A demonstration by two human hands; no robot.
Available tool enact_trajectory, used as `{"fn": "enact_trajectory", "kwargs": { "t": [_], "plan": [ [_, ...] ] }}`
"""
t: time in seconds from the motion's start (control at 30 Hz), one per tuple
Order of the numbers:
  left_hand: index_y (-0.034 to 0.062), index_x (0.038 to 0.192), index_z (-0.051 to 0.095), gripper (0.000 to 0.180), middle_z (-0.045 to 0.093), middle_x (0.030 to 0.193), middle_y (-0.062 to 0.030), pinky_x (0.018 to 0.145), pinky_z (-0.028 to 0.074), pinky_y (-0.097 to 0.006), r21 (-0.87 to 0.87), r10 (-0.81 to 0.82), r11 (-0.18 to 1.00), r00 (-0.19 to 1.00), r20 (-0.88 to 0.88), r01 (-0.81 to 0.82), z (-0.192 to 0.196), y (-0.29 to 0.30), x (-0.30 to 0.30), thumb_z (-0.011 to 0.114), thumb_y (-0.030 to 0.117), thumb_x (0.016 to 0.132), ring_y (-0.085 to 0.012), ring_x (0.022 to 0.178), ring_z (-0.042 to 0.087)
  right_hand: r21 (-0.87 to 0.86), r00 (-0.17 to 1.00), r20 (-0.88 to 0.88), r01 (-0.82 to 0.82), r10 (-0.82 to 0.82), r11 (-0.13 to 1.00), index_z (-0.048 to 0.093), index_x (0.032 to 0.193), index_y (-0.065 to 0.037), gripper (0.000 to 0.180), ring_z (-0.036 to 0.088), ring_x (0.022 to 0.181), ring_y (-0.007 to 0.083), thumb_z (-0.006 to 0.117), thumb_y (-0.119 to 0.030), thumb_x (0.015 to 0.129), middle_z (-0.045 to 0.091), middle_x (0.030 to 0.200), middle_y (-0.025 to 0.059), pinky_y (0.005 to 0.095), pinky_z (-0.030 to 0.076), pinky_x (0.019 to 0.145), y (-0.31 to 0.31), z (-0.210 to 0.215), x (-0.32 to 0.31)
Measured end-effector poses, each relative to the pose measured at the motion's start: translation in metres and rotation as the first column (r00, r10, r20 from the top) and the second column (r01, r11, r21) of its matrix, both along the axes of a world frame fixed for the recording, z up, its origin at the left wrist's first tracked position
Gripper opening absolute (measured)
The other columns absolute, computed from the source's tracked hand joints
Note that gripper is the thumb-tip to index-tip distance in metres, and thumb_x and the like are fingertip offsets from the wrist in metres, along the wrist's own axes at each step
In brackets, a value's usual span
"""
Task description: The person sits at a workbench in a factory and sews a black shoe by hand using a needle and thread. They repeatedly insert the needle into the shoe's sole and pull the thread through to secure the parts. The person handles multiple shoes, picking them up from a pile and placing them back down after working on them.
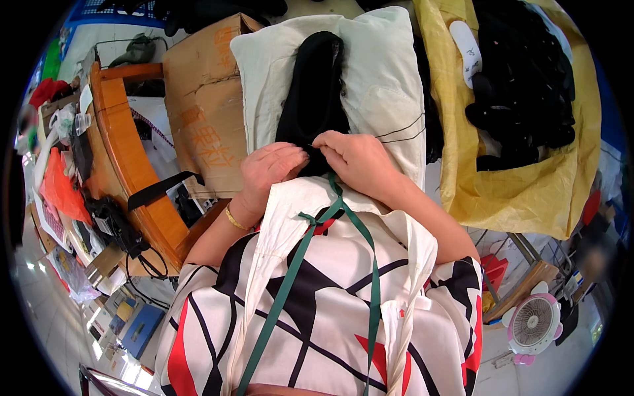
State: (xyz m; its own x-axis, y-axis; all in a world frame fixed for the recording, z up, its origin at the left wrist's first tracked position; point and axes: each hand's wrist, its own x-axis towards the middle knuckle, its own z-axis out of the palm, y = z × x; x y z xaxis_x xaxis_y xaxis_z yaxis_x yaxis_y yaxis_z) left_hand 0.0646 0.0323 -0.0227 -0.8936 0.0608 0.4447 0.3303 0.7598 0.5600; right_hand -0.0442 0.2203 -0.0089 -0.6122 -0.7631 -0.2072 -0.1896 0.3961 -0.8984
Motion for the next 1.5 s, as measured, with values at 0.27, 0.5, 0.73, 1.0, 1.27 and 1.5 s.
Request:
{"fn": "enact_trajectory", "kwargs": {
  "t": [0.27,0.5,0.73,1.0,1.27,1.5],
  "plan": [
    [0.0063,0.09,0.067,0.024,0.071,0.085,-0.0088,0.072,0.058,-0.033,0.186,0.048,0.981,0.996,0.072,-0.061,-0.002,0.004,0.005,0.078,-0.003,0.071,-0.0268,0.079,0.071,0.032,0.989,0.145,-0.003,-0.002,0.999,0.055,0.104,-0.004,0.012,0.066,0.075,0.0382,0.056,-0.012,0.095,0.067,0.081,0.0194,0.0437,0.051,0.066,-0.011,-0.005,0.003],
    [0.0069,0.092,0.068,0.023,0.071,0.09,-0.0083,0.07,0.057,-0.034,0.063,0.034,0.997,0.998,0.059,-0.037,-0.003,0.005,0.006,0.074,0.005,0.07,-0.0263,0.085,0.07,0.029,0.994,-0.08,-0.077,0.079,0.997,0.054,0.105,-0.006,0.013,0.063,0.072,0.039,0.056,-0.01,0.093,0.064,0.078,0.0167,0.046,0.049,0.063,-0.031,0.0,-0.002],
    [0.0079,0.095,0.071,0.029,0.066,0.094,-0.0048,0.071,0.054,-0.033,-0.106,0.071,0.991,0.995,-0.075,-0.078,0.003,0.005,0.009,0.067,0.012,0.067,-0.0235,0.086,0.064,0.088,0.933,-0.319,-0.143,0.164,0.986,0.067,0.093,-0.008,0.011,0.061,0.074,0.0325,0.067,-0.016,0.086,0.059,0.087,0.01,0.0418,0.05,0.065,-0.04,0.02,-0.021],
    [0.0111,0.088,0.07,0.02,0.063,0.086,-0.0026,0.067,0.051,-0.034,-0.048,0.073,0.996,0.997,0.011,-0.072,0.0,0.002,0.005,0.074,0.012,0.068,-0.0225,0.081,0.061,-0.092,0.826,0.558,0.161,-0.083,0.983,0.057,0.095,-0.007,0.016,0.059,0.06,0.0139,0.057,-0.022,0.099,0.062,0.09,0.0049,0.0255,0.045,0.048,-0.048,0.003,-0.034],
    [0.0109,0.087,0.068,0.011,0.062,0.083,-0.004,0.067,0.049,-0.036,0.044,0.054,0.997,0.968,0.246,-0.067,0.006,-0.003,-0.002,0.074,0.012,0.078,-0.0258,0.082,0.06,-0.578,0.817,0.544,0.531,-0.193,0.62,0.056,0.092,-0.002,0.012,0.062,0.066,0.017,0.055,-0.013,0.097,0.059,0.072,0.0067,0.0424,0.055,0.091,0.051,0.05,-0.154],
    [0.0087,0.087,0.068,0.012,0.063,0.082,-0.0051,0.067,0.05,-0.037,0.048,0.008,0.999,0.959,0.284,-0.023,0.015,-0.003,-0.01,0.075,0.012,0.078,-0.0267,0.08,0.06,-0.806,0.331,-0.217,0.47,-0.918,0.36,0.067,0.089,0.0,0.018,0.063,0.084,0.0159,0.057,-0.012,0.097,0.064,0.084,0.0075,0.0277,0.051,0.08,0.172,0.142,-0.227]
  ]
}}
